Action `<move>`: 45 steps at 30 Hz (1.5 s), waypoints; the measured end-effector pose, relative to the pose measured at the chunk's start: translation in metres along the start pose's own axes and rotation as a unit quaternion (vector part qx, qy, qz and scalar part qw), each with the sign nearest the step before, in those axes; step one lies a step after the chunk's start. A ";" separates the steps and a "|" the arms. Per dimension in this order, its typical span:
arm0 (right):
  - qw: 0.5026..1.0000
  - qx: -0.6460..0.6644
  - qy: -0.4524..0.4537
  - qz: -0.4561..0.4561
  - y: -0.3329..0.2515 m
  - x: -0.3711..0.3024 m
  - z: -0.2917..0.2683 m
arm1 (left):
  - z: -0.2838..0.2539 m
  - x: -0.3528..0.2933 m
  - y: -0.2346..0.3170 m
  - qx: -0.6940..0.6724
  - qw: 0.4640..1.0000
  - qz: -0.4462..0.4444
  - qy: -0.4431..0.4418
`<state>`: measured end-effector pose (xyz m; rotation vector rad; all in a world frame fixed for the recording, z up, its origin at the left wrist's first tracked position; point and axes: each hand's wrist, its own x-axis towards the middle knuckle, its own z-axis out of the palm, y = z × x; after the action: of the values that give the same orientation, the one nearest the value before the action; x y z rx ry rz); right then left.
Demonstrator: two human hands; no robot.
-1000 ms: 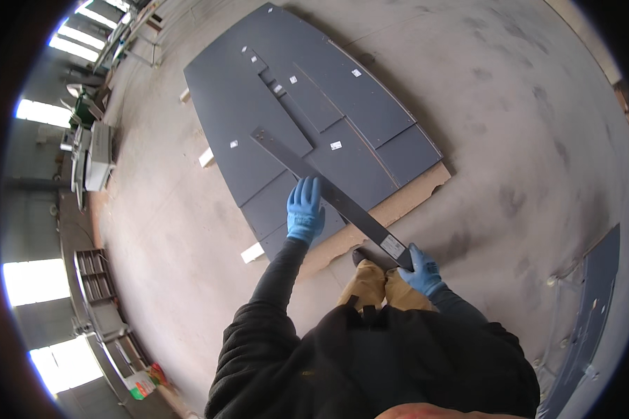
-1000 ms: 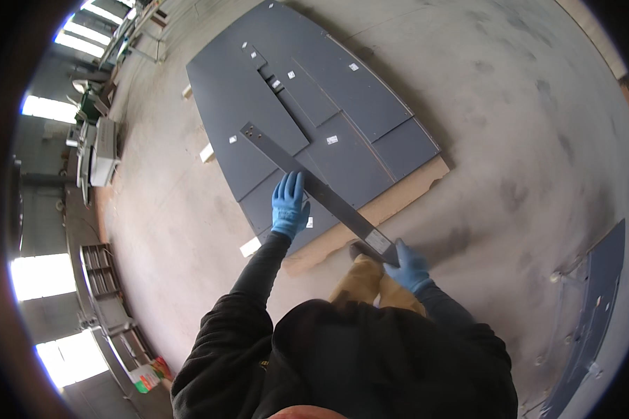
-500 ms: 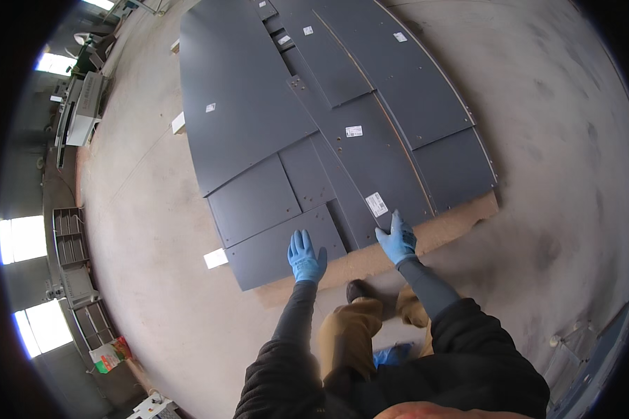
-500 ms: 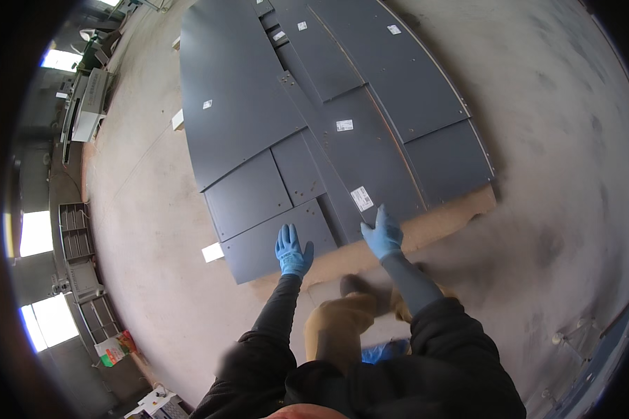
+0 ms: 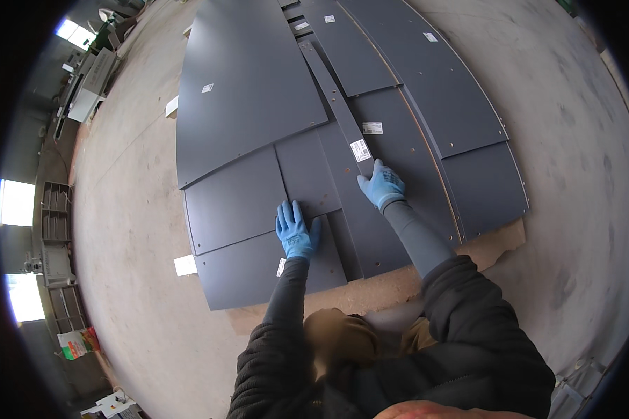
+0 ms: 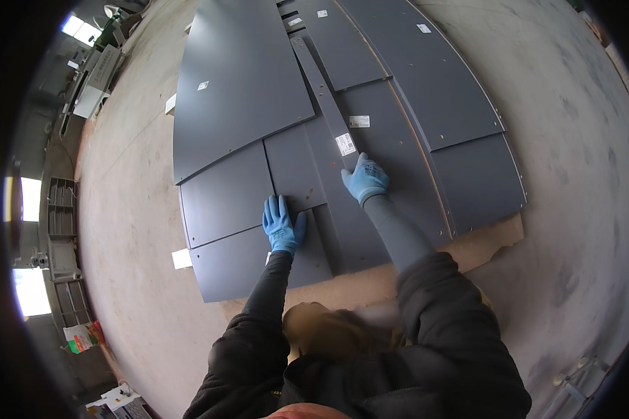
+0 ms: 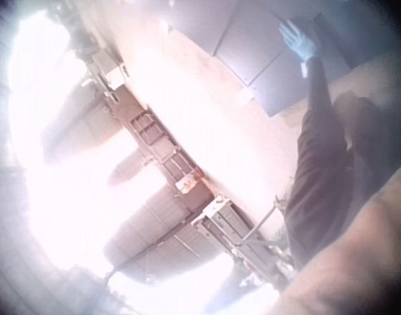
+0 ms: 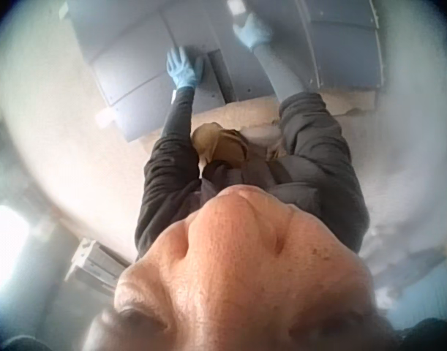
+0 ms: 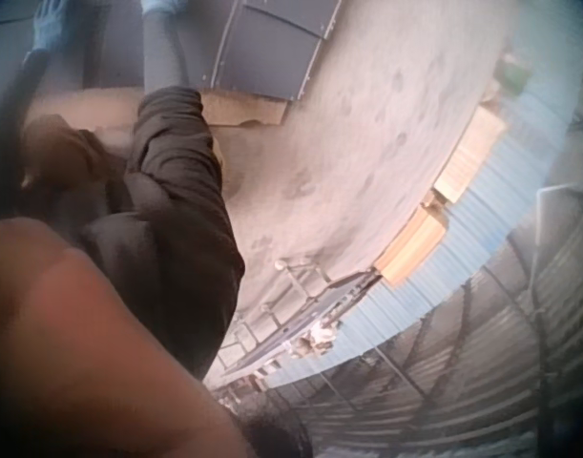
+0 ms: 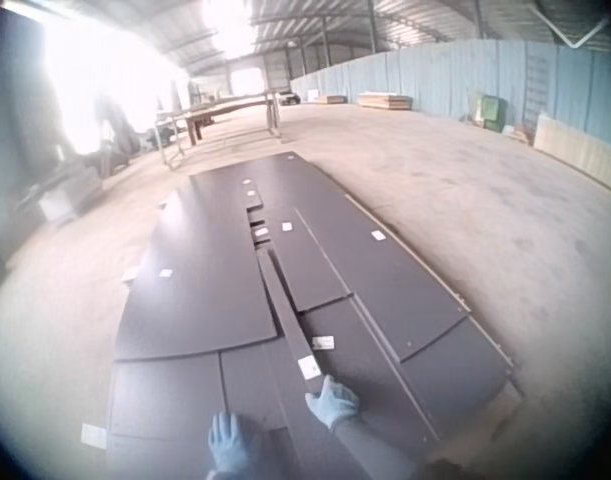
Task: The person wipes a dark gray panel with a cloth, then picks up and stacks several similar panels on a large sheet on the floor. They measure a panel with a tape measure and continue arranging panels in a grid-like layout.
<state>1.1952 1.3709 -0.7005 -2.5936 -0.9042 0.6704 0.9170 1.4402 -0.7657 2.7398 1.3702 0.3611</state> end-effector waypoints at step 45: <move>0.906 -0.271 0.102 -0.307 -0.079 0.212 0.010 | -0.004 0.023 0.011 -0.023 0.996 -0.077 -0.046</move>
<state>1.2967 1.5681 -0.7437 -2.4827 -1.9230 -0.0432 0.9382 1.4520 -0.7559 2.5590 1.5155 0.2521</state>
